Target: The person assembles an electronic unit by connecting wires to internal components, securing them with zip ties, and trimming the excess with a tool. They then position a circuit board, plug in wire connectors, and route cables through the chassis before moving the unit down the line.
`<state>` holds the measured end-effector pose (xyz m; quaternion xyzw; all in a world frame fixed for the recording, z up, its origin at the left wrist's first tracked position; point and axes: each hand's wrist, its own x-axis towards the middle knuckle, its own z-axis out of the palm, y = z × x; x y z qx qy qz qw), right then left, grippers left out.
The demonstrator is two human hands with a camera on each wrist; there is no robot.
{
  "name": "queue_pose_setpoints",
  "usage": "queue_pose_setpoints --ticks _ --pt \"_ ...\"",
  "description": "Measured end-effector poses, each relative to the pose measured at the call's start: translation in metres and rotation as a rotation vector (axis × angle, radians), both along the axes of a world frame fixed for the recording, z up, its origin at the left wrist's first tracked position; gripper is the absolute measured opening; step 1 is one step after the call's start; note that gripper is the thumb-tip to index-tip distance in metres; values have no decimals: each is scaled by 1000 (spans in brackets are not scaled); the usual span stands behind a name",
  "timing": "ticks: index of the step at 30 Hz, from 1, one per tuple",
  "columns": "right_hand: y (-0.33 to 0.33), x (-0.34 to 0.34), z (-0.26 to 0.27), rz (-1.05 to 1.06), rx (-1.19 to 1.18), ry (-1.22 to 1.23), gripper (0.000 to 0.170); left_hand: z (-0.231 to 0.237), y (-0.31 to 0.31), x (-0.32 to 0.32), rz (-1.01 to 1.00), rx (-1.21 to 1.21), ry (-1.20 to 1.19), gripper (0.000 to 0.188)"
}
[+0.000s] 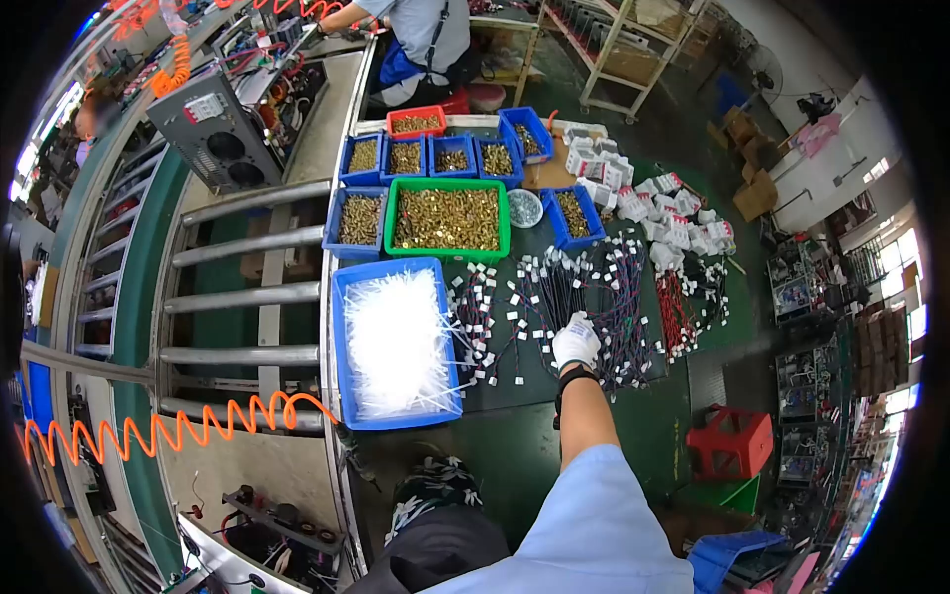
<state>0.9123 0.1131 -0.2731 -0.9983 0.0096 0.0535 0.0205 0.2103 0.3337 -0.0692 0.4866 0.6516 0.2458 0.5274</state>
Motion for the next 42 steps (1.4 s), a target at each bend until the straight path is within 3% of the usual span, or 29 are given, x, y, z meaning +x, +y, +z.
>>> queue_pose_setpoints --ticks 4,6,7,9,11,12,13,15,17,19,20,21,22,23,25,27,31,34,35,37,39,42 --pt "-13 18 -4 -17 79 43 32 -49 1 30 -187 -55 -26 40" --pt "-18 21 -10 -91 269 -50 30 -74 4 42 -273 -70 -42 38" --pt "-37 39 -41 -90 489 21 24 -85 5 48 -314 -77 -51 37" --pt "-32 27 -11 -240 1024 90 20 -107 3 58 -396 -88 -79 35" --pt "-26 18 2 -143 1187 -87 21 -126 5 68 -471 -83 -111 33" --pt "-12 6 27 -48 1232 -47 21 -131 4 68 -487 -71 -120 32" --pt "10 -18 65 61 1283 19 22 -129 0 59 -480 -52 -113 31" --pt "57 -101 152 263 1359 456 23 -106 -21 3 -401 -13 -40 29" --pt "84 -188 191 831 979 703 23 -62 -65 -80 -279 4 70 27" --pt "109 -294 215 1518 987 737 22 -16 -118 -158 -168 3 156 25" --pt "115 -340 229 1700 806 768 24 6 -147 -184 -122 -8 183 24" --pt "120 -380 239 1878 604 751 26 37 -139 -139 189 -79 -140 28" --pt "124 -417 240 1968 538 756 26 28 -147 -137 412 -174 -564 31" --pt "125 -448 244 2050 460 750 26 7 -153 -145 305 -124 -568 30" --pt "126 -498 244 2180 387 688 27 20 -156 -127 313 -83 -756 44" --pt "126 -533 247 2285 253 597 31 5 -163 -133 367 -23 -1101 32" --pt "128 -576 246 2345 -45 544 40 5 -165 -140 414 -36 -1162 32" --pt "127 -612 229 2069 157 1267 60 -5 -167 -145 302 -52 -906 36" --pt "127 -631 228 2023 293 1341 54 -6 -165 -145 300 -50 -915 36" --pt "140 -662 222 1531 85 1650 40 -6 -160 -140 241 -10 -867 38" --pt "154 -665 228 1471 120 1600 32 0 -157 -139 320 30 -936 41" --pt "165 -661 237 1341 96 1702 25 7 -163 -151 454 -43 -836 40"
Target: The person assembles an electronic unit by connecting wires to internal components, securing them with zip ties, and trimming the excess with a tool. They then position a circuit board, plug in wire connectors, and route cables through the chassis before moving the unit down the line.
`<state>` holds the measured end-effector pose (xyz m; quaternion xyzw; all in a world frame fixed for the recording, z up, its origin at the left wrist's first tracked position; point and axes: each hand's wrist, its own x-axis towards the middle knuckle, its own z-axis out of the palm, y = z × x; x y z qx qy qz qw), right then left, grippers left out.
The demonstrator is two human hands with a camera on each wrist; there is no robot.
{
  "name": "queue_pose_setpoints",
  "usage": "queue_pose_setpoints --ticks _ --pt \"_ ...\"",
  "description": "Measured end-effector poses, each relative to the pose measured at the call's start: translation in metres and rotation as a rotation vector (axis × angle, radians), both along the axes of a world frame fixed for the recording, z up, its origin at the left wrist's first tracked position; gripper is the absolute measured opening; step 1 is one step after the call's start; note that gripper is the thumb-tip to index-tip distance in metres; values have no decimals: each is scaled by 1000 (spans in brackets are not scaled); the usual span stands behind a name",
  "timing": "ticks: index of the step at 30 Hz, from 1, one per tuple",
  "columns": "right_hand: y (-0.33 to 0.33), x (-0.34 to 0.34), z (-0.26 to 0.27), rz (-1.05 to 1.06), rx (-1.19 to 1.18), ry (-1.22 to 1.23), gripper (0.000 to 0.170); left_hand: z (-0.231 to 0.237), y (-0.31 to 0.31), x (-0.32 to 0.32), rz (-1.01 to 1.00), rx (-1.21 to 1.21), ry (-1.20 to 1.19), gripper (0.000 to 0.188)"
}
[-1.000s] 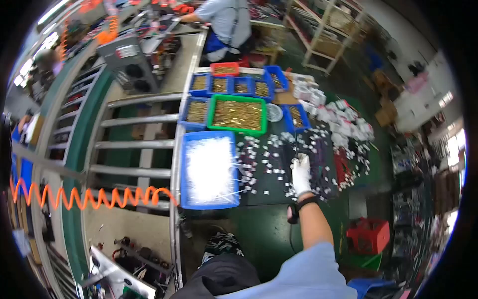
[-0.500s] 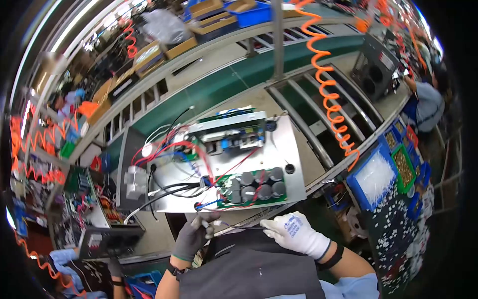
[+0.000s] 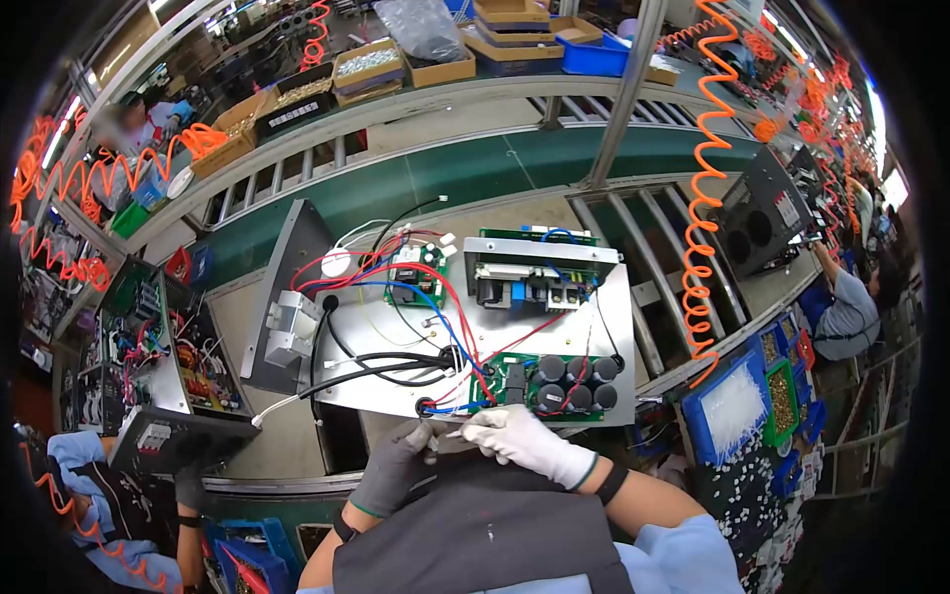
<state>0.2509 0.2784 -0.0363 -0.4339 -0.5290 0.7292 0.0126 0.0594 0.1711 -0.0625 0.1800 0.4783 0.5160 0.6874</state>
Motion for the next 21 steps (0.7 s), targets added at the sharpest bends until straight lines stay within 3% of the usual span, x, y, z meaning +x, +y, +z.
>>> queue_pose_setpoints --ticks 2,4,7,11,12,17,19,21 --pt "-1 1 7 -6 -52 24 24 2 -2 -5 -126 -69 50 33" --pt "-5 7 9 -24 59 232 22 8 -2 4 -82 -59 17 32" --pt "-10 8 13 5 210 119 19 13 1 14 46 -43 -21 29" --pt "-15 16 0 -45 97 38 18 -2 -9 21 169 -18 -99 26" --pt "-14 17 1 -80 -3 66 19 -7 -11 21 135 9 -97 25" --pt "-23 10 1 -91 30 104 17 -6 -13 25 129 4 -106 24" --pt "-20 6 23 -69 -7 -45 15 -7 -15 23 125 8 -92 25" --pt "-26 10 8 -79 27 -6 17 -7 -14 22 84 3 -57 25"
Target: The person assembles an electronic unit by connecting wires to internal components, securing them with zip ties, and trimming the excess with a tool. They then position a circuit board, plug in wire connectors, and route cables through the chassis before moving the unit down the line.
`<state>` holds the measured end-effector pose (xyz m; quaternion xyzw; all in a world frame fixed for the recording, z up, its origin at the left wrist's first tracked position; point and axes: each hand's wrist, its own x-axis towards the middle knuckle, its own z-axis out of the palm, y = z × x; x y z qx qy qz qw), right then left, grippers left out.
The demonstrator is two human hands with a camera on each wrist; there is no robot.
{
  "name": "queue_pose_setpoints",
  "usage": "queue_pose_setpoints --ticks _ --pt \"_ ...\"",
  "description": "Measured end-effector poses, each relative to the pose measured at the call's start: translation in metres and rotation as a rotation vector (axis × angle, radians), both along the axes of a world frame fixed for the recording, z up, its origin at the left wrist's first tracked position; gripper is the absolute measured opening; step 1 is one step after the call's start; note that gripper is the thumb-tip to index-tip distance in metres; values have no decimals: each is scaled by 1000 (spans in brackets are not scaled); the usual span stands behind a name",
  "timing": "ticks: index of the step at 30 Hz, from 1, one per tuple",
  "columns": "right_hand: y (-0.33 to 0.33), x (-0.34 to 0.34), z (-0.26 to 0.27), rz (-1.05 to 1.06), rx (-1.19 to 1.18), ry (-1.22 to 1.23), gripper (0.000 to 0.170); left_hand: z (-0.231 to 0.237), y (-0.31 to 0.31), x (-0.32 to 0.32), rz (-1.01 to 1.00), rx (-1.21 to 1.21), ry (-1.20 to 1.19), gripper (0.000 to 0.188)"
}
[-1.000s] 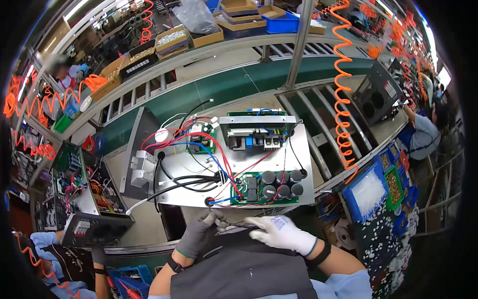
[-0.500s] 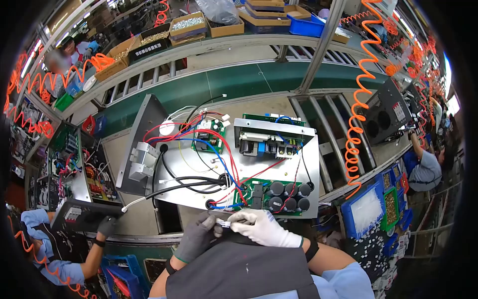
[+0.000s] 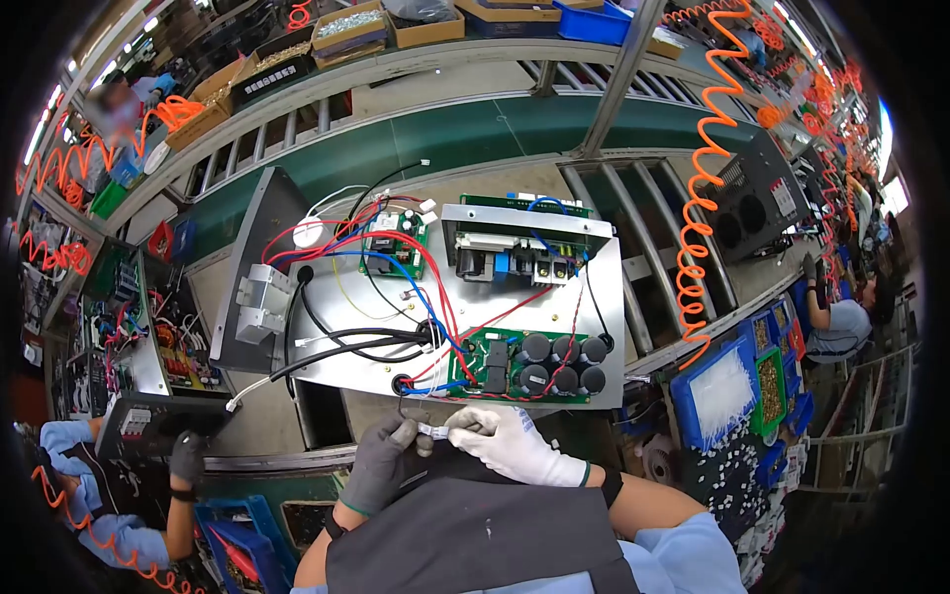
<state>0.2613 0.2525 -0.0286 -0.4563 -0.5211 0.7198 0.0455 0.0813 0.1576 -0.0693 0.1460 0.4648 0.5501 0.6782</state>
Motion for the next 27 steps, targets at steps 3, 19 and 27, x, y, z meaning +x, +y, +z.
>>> queue_pose_setpoints --ticks 3,19,27 --pt "-6 1 -11 17 292 51 17 -1 1 -1 -15 34 38 25" --pt "-1 -8 -9 37 -63 94 16 -7 1 0 -15 7 36 30" --pt "13 1 -18 0 -221 149 19 6 6 -2 -31 -104 186 26"
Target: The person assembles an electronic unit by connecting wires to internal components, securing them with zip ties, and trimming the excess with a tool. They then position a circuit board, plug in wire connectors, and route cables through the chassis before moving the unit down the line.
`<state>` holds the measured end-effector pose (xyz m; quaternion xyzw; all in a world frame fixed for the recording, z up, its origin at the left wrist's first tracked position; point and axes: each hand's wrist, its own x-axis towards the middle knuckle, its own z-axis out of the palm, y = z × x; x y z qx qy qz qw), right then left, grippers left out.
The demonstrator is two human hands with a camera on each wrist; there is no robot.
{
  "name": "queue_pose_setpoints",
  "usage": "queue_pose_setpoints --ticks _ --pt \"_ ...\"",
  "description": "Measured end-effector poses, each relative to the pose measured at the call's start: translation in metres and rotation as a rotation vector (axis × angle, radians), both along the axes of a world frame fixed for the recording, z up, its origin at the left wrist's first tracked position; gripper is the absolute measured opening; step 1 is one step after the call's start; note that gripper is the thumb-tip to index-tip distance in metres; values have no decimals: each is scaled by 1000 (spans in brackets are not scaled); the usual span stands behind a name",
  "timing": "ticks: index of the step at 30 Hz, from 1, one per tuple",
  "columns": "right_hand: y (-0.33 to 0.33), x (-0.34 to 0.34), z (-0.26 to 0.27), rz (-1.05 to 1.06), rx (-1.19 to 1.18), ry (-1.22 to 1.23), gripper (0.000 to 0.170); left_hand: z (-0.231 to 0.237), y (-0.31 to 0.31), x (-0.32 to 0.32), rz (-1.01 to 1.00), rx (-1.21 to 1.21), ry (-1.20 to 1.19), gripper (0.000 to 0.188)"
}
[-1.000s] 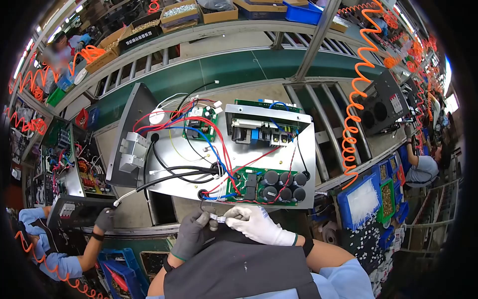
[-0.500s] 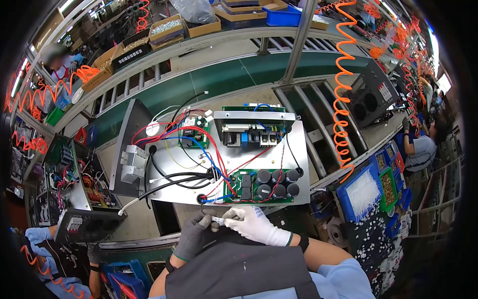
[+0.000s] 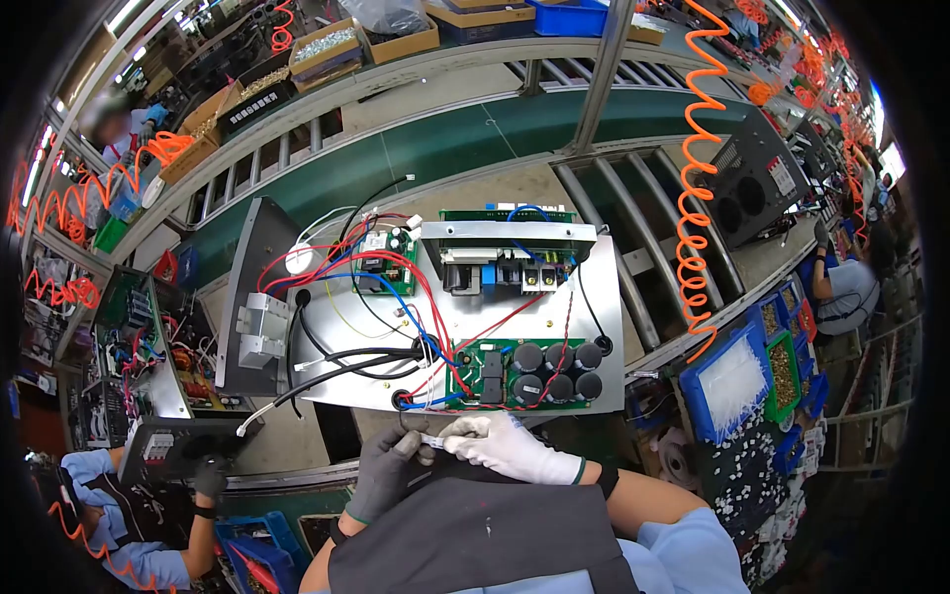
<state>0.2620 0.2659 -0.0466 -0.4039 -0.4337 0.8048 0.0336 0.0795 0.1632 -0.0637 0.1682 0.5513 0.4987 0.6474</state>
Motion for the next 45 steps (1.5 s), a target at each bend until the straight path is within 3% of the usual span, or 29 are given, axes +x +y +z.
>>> queue_pose_setpoints --ticks 8,11,15,18,21,23,24,31,37,45 --pt "-5 -7 -11 10 -26 37 21 -3 3 -6 -31 40 19 25" --pt "-4 -10 -11 -58 -13 8 14 -4 5 -9 -51 20 0 24" --pt "-1 -8 -9 -63 39 63 22 -6 8 -15 -19 51 57 27" --pt "-6 -11 -8 -110 26 -7 22 -9 6 -13 -24 40 -98 27" --pt "-11 -17 -3 -129 16 20 14 -10 2 -14 30 73 -85 26" --pt "-9 -15 7 -117 19 -40 14 -11 1 -20 43 87 -42 25" --pt "-8 -11 2 -82 71 -30 22 -12 0 -22 58 102 6 24" --pt "-11 -12 1 -55 86 -27 18 -4 4 -13 -52 62 -107 19" --pt "-5 -5 1 -36 102 -13 20 -4 4 -6 43 67 -141 19" --pt "2 -7 7 67 170 -139 18 -11 4 -5 -98 33 -23 21"
